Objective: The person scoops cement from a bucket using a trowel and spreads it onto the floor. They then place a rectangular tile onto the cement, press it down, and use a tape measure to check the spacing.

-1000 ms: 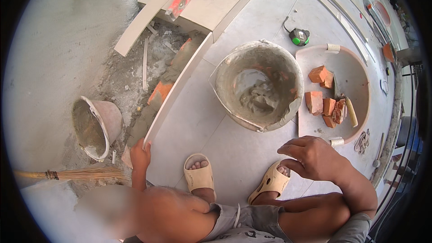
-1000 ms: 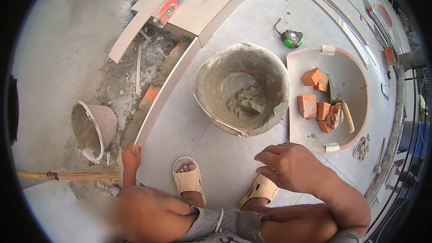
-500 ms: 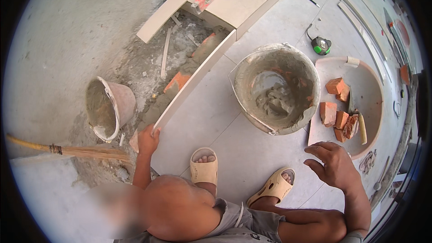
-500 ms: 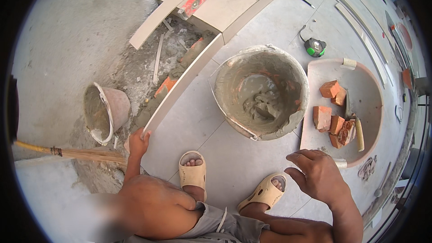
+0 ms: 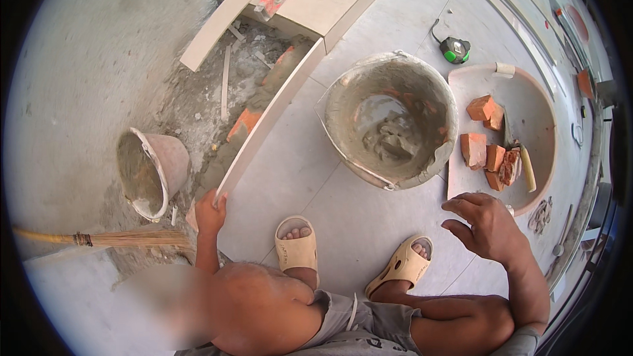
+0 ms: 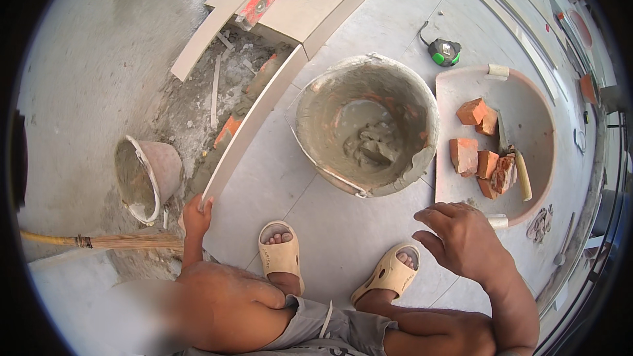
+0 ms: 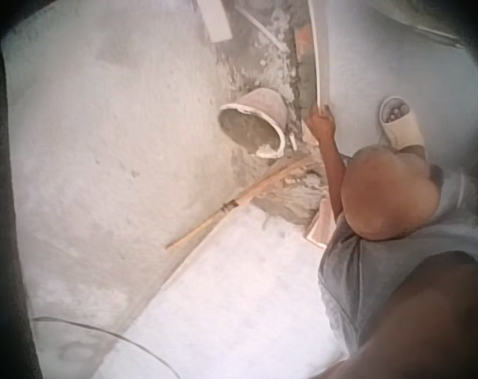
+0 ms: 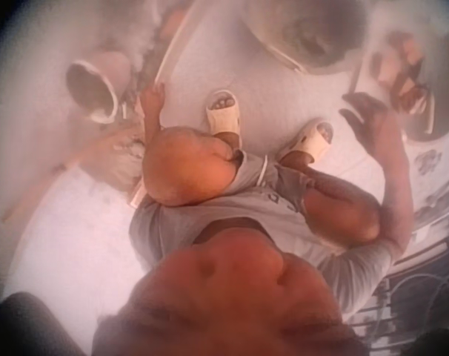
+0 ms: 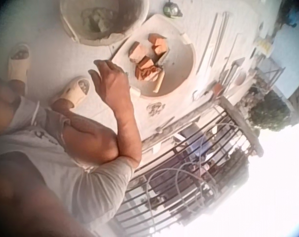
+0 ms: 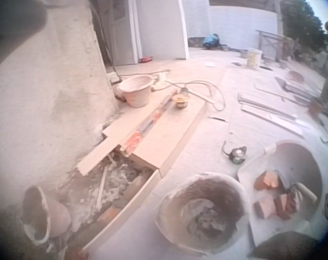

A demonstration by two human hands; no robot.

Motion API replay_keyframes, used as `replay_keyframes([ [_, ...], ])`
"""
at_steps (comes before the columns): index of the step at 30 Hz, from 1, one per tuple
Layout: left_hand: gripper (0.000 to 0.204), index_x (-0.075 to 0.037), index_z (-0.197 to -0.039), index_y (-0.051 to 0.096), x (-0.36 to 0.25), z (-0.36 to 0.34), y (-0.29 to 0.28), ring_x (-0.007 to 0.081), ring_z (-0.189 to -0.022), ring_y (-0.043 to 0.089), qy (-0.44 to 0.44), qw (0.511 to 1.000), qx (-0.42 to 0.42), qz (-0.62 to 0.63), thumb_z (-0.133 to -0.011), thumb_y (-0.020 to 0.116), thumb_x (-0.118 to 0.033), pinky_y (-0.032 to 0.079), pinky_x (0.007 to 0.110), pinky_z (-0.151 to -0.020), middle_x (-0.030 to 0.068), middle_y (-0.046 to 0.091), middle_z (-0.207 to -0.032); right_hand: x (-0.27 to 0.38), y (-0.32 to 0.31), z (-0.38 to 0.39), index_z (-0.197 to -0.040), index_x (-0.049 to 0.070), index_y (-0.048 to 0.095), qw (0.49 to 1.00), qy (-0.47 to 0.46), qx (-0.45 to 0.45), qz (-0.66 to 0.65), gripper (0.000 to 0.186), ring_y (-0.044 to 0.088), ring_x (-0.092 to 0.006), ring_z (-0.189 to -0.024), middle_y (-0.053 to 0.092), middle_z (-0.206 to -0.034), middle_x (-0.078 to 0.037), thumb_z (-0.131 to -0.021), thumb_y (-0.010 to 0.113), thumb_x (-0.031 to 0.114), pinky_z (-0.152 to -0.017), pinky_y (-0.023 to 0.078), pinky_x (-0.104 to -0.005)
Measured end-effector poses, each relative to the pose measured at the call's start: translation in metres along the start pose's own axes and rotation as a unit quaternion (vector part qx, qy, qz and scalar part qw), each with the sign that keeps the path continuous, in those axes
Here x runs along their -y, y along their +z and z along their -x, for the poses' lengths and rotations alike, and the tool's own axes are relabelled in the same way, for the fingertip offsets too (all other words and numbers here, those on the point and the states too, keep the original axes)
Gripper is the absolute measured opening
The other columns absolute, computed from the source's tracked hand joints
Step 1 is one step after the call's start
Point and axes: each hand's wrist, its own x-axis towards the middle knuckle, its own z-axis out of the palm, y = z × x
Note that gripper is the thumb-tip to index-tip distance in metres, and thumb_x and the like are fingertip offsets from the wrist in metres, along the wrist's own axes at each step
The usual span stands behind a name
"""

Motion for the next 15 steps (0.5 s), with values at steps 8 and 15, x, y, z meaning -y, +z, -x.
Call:
replay_keyframes([
  [8,0.018,0.002,-0.089,0.064,0.0002,0.0011,0.0008,0.0468,-0.075,0.061,0.007,1.0,-0.007,0.007,-0.09,0.066,-0.016,0.048,0.049,-0.065,0.0248,0.064,-0.081,-0.0055,0.0019,0.0076,-0.102,0.002,0.068,1.0,0.008,-0.001,-0.011,0.025,0.068,-0.0335,-0.083,0.07,-0.092,-0.015,-0.084,0.074,0.018,-0.076,0.055,-0.043],
  [15,0.022,0.002,-0.09,0.064,0.0009,0.0041,0.0038,0.0464,-0.079,0.063,-0.016,1.0,-0.017,-0.003,-0.089,0.068,-0.019,0.049,0.05,-0.068,0.0246,0.066,-0.082,-0.0054,0.0057,-0.0004,-0.102,0.002,0.069,1.0,-0.002,0.013,-0.003,0.026,0.068,-0.0346,-0.082,0.07,-0.091,-0.015,-0.083,0.075,0.018,-0.075,0.055,-0.0426],
])
